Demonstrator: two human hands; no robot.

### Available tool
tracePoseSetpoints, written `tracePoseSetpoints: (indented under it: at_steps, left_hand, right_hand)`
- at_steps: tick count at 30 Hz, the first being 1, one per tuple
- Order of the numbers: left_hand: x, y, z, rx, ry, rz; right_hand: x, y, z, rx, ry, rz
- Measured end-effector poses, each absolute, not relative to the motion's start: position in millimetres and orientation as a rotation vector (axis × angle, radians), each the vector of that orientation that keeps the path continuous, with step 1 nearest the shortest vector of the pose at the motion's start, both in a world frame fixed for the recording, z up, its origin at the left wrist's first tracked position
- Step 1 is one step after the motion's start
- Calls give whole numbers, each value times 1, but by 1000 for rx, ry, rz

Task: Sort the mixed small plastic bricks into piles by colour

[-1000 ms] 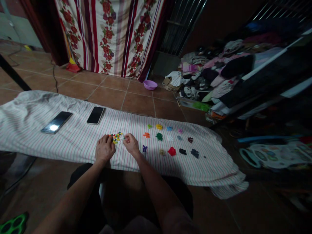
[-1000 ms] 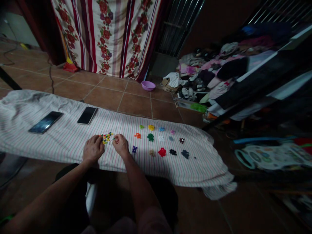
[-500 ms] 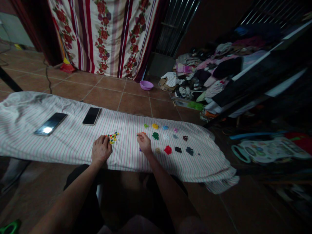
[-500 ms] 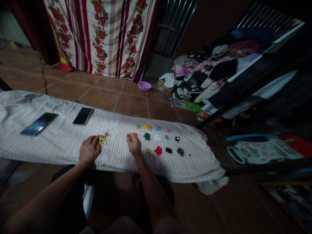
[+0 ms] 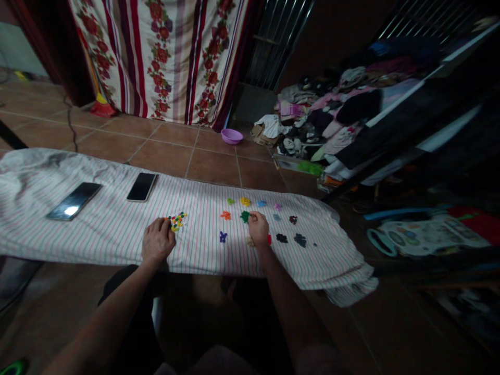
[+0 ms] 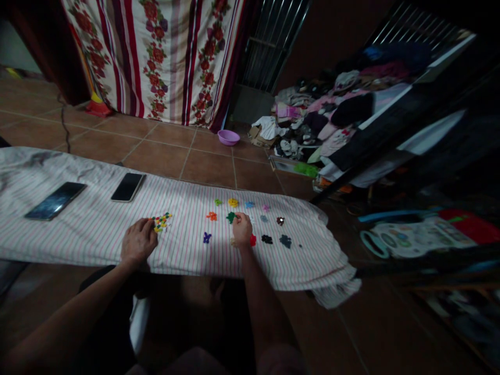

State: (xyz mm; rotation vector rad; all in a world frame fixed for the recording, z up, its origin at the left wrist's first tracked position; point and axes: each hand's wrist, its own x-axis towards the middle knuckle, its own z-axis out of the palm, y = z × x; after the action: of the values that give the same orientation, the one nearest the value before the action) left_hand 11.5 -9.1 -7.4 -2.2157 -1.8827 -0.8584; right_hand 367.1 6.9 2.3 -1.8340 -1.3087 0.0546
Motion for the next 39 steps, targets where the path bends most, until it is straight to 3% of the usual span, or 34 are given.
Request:
tracePoseSetpoints:
  at_steps: [21,32,39]
  left_hand:
    - [11,-9,-7,-2230,-1907,-866]
    - [8,-9,-7,-2239,-1978,-983]
    - [4,-8,-4,-2150,-2271,-1163]
  right_hand:
    - [384,14,-10,-1861,-1341,143]
    - [378,7,-2,-1810,-1375,33]
    - [334,6,12,-1601,-1479,67]
